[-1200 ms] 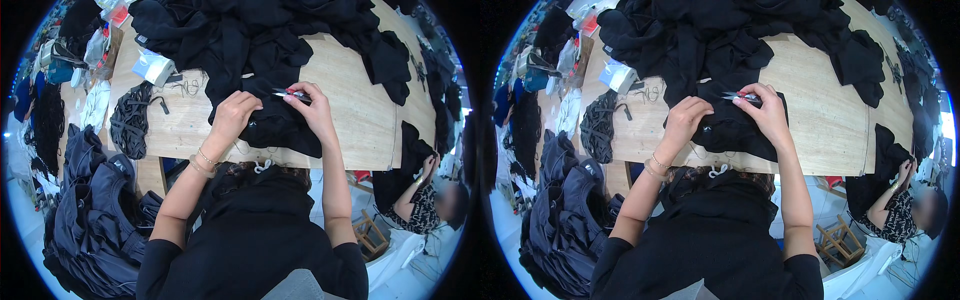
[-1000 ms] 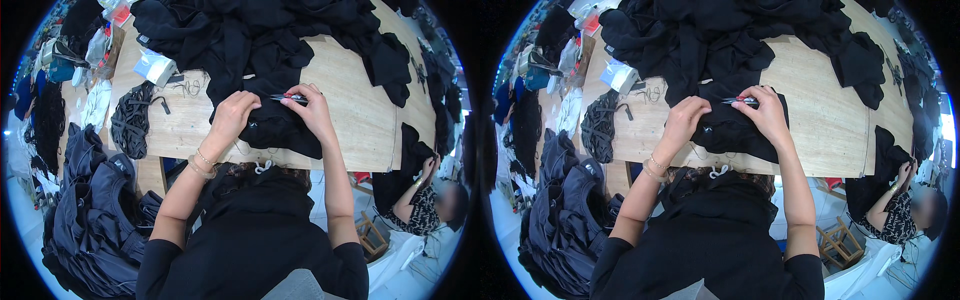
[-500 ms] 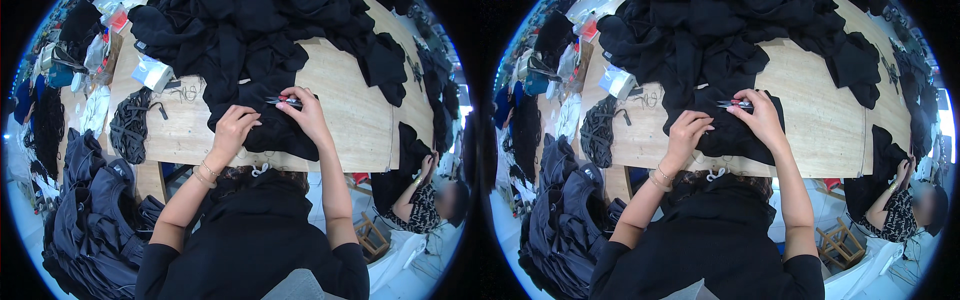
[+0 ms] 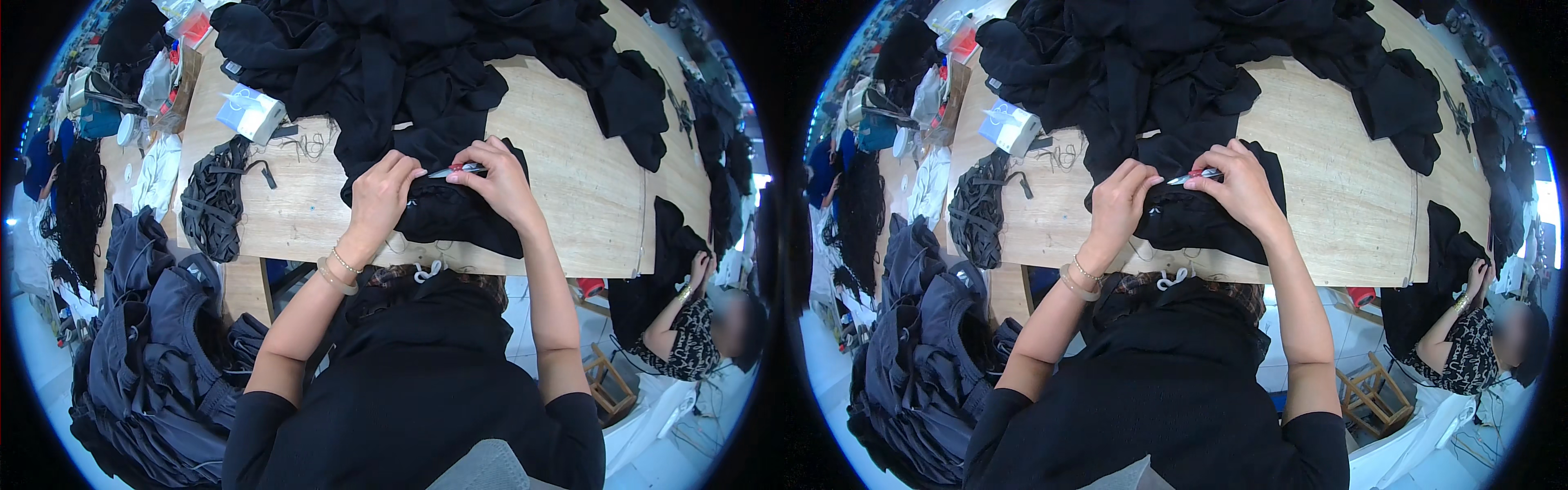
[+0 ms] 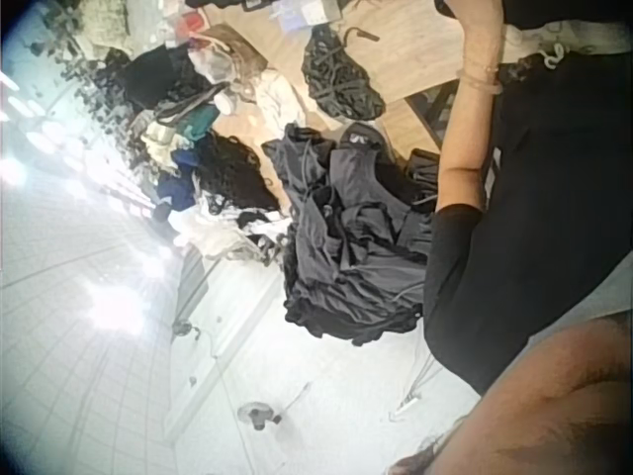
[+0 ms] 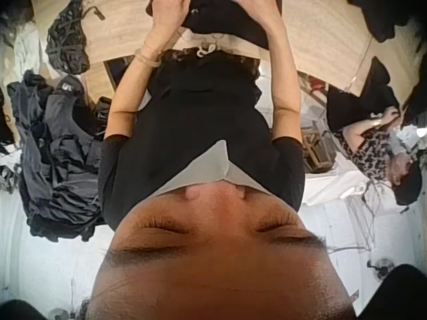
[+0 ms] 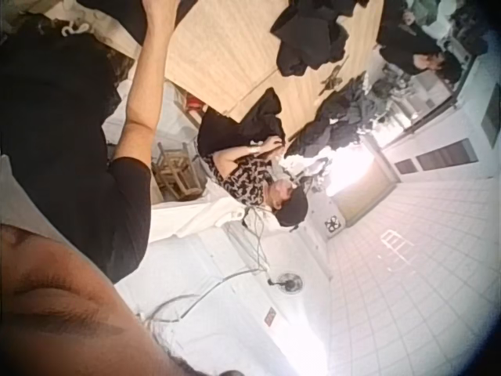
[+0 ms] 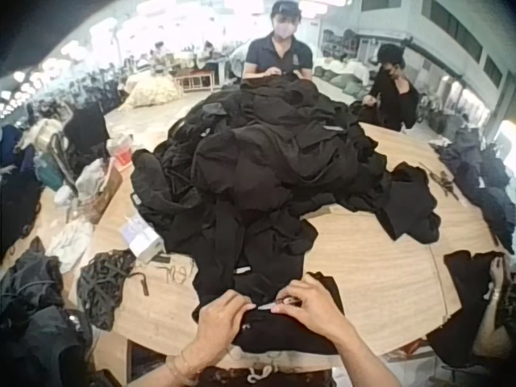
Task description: The person uses small scissors to trim loose threads and fabric edges from black garments on a wooden table. They handle the items one at a time, cutting small bits of thread and fabric, then placing the finished pieces aside.
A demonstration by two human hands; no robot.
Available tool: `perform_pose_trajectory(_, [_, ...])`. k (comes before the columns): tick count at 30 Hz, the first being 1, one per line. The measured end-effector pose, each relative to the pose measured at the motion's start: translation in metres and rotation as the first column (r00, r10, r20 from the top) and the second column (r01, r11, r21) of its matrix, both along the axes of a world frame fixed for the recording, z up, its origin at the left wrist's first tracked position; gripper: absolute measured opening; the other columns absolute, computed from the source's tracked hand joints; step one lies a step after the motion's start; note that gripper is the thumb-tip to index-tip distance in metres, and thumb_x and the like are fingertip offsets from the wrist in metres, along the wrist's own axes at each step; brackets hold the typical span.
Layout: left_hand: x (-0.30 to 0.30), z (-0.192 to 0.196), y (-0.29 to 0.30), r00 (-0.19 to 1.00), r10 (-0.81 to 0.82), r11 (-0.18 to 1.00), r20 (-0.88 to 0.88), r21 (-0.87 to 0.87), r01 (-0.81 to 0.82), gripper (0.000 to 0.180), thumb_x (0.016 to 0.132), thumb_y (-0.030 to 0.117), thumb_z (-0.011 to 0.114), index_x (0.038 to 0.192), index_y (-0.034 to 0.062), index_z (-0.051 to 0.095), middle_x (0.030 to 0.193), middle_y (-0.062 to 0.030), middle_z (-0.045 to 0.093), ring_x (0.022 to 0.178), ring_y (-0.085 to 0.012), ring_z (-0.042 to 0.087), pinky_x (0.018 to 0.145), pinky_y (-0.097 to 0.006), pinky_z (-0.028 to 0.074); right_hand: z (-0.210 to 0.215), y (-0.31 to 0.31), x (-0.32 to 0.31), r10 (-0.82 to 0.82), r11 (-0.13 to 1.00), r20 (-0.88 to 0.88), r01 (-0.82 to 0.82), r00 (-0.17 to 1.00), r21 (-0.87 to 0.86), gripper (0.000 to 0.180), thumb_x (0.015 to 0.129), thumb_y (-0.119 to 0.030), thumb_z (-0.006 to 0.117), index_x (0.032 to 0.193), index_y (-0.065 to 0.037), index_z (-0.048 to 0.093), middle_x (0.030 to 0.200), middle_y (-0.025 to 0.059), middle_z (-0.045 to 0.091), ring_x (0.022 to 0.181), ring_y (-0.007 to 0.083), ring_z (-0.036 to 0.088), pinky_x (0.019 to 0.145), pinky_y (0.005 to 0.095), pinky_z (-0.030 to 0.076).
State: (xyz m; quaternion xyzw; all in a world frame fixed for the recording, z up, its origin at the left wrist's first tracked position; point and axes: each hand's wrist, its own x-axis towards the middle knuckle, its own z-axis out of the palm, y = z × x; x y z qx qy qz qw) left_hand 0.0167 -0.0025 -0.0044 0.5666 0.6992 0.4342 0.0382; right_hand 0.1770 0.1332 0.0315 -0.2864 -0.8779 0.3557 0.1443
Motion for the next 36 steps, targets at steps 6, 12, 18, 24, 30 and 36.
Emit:
perform_pose_trajectory(6, [0.001,0.003,0.003,1.000,0.021,1.000,-0.005,0.001,-0.021,0.006,0.086,0.011,0.068,0.085,0.0053,0.065,0.081,-0.0065,0.060,0.067,-0.0278,0.063,0.057,-0.036,0.049,-0.001,0.002,-0.003,0.056,0.998,0.008,-0.057,0.998,0.001,0.025,0.073,-0.022,0.079,0.087,-0.004,0.071,0.077,0.0026,0.062,0.081,0.0199,0.050,0.074,0.0321,0.042])
perform_pose_trajectory(12, [0.000,0.004,0.003,1.000,0.017,1.000,0.004,0.007,-0.017,0.005,0.086,0.009,0.068,0.085,0.0040,0.065,0.080,-0.0073,0.060,0.065,-0.0280,0.063,0.057,-0.035,0.048,0.001,0.000,-0.008,0.050,0.998,0.007,-0.050,0.999,-0.043,0.025,0.073,-0.025,0.080,0.084,-0.004,0.071,0.077,0.0038,0.064,0.080,0.0214,0.049,0.077,0.0343,0.042])
perform_pose_trajectory(18, [-0.041,0.017,-0.007,0.858,0.166,0.983,0.486,-0.016,-0.181,0.009,0.089,-0.001,0.057,0.086,0.0007,0.065,0.081,-0.0081,0.065,0.066,-0.0165,0.064,0.061,-0.029,0.049,-0.006,0.002,0.000,-0.193,0.944,-0.204,0.126,0.960,-0.304,0.022,0.082,-0.022,0.075,0.094,-0.005,0.070,0.084,0.0049,0.065,0.083,0.0151,0.057,0.080,0.0289,0.046])
perform_pose_trajectory(24, [-0.162,0.025,-0.094,0.668,0.421,0.893,0.614,-0.151,-0.424,0.052,0.105,0.040,0.043,0.079,0.0015,0.066,0.086,-0.0057,0.069,0.079,-0.0105,0.062,0.068,-0.025,0.047,-0.021,0.021,0.073,-0.552,0.782,-0.314,0.350,0.772,-0.515,0.021,0.104,-0.024,0.050,0.099,-0.004,0.054,0.073,-0.0016,0.047,0.068,0.0083,0.042,0.065,0.0244,0.035])
perform_pose_trajectory(30, [-0.115,-0.015,-0.111,0.604,0.354,0.925,0.714,-0.362,-0.114,0.033,0.102,0.030,0.053,0.106,0.0013,0.068,0.098,-0.0043,0.069,0.092,-0.0114,0.065,0.075,-0.024,0.048,-0.056,0.012,0.115,-0.627,0.701,-0.155,0.466,0.763,-0.539,0.033,0.099,-0.025,0.060,0.070,-0.013,0.050,0.066,-0.0082,0.039,0.061,0.0039,0.033,0.058,0.0223,0.028])
perform_pose_trajectory(36, [-0.076,-0.023,-0.069,0.490,0.257,0.932,0.833,-0.348,0.103,0.028,0.099,0.024,0.059,0.113,0.0012,0.068,0.097,0.0007,0.068,0.094,-0.0065,0.060,0.083,-0.024,0.046,-0.042,0.006,0.084,-0.326,0.907,-0.155,0.262,0.932,-0.330,0.020,0.094,-0.016,0.063,0.082,0.000,0.058,0.090,0.0004,0.052,0.080,0.0120,0.048,0.075,0.0265,0.040])
